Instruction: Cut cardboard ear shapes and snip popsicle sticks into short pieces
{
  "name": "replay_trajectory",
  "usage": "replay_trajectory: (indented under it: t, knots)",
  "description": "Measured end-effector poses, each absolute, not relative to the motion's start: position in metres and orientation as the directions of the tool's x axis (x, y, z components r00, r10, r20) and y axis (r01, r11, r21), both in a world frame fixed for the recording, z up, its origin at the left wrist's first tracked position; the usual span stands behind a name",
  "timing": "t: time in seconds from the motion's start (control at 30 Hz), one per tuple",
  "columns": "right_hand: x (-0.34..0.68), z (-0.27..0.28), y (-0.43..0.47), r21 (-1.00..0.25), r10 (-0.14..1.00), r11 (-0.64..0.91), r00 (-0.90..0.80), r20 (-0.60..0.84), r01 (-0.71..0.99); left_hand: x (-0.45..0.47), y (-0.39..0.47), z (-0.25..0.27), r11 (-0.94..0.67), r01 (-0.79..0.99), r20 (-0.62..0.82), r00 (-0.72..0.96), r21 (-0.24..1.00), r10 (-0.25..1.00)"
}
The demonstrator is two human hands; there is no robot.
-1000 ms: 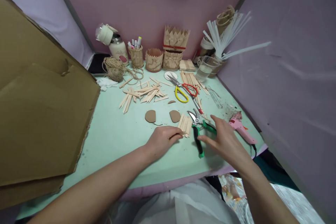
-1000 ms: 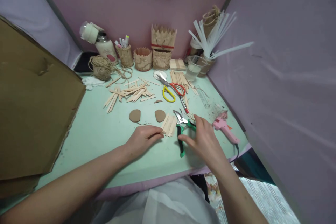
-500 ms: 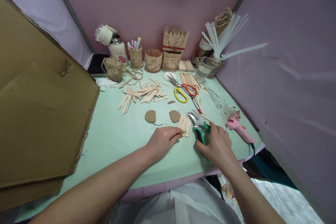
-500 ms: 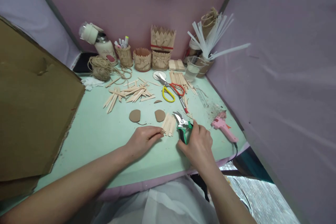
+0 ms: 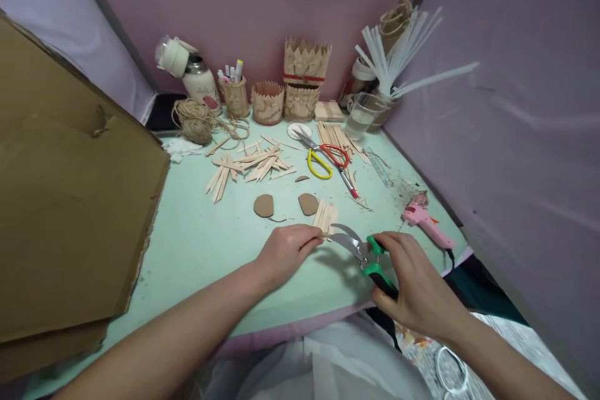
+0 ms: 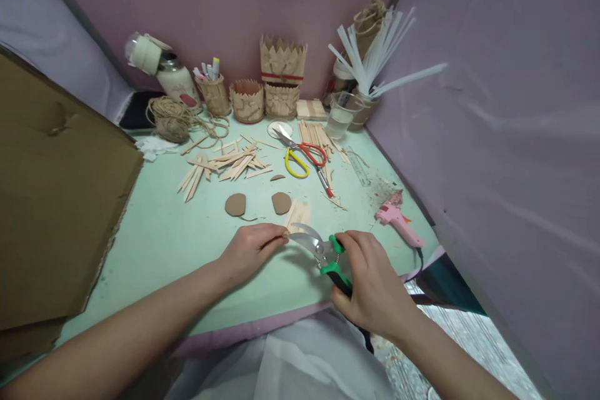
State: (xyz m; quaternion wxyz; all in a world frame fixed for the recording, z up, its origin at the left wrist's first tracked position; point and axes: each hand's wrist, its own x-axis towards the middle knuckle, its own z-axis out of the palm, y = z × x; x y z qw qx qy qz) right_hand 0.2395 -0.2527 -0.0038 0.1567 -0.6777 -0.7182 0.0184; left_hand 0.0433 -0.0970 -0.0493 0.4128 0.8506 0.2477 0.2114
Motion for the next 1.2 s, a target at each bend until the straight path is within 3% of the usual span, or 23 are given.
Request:
replay_trajectory:
  t: [0.2, 0.7, 0.8, 0.87, 0.93, 1.0, 1.07, 1.2]
  knots:
    - [0.24, -0.012, -0.241, -0.156, 0.966, 0.15, -0.111, 0.234, 0.976, 0.044, -0.093, -0.048, -0.502, 0.234, 0.142, 0.787, 0.832, 0.601]
    - [0.24, -0.009, -0.237, -0.211, 0.971, 0.189, -0.151, 0.184, 0.959, 0.044, -0.092, -0.049, -0.554, 0.269, 0.135, 0.802, 0.788, 0.582]
    - [0.235, -0.003, -0.24, -0.379, 0.99, 0.09, -0.04, 0.139, 0.921, 0.045, -0.094, -0.049, -0.552, 0.253, 0.163, 0.787, 0.795, 0.595]
    - [0.23, 0.001, -0.241, -0.583, 0.992, -0.076, 0.12, 0.038, 0.809, 0.045, -0.097, -0.05, -0.561, 0.245, 0.191, 0.772, 0.791, 0.607]
    - [0.227, 0.004, -0.239, -0.711, 0.961, -0.246, 0.259, -0.093, 0.659, 0.045, -0.098, -0.05, -0.577, 0.245, 0.208, 0.767, 0.779, 0.607]
    - [0.227, 0.003, -0.235, -0.704, 0.926, -0.341, 0.353, -0.137, 0.622, 0.045, -0.099, -0.05, -0.579, 0.238, 0.214, 0.767, 0.78, 0.604]
    - [0.229, -0.002, -0.23, -0.632, 0.899, -0.385, 0.427, -0.093, 0.672, 0.046, -0.097, -0.049, -0.542, 0.227, 0.203, 0.758, 0.809, 0.62]
    - [0.23, -0.009, -0.225, -0.632, 0.872, -0.415, 0.483, -0.073, 0.654, 0.047, -0.093, -0.046, -0.316, 0.231, 0.059, 0.716, 0.92, 0.695]
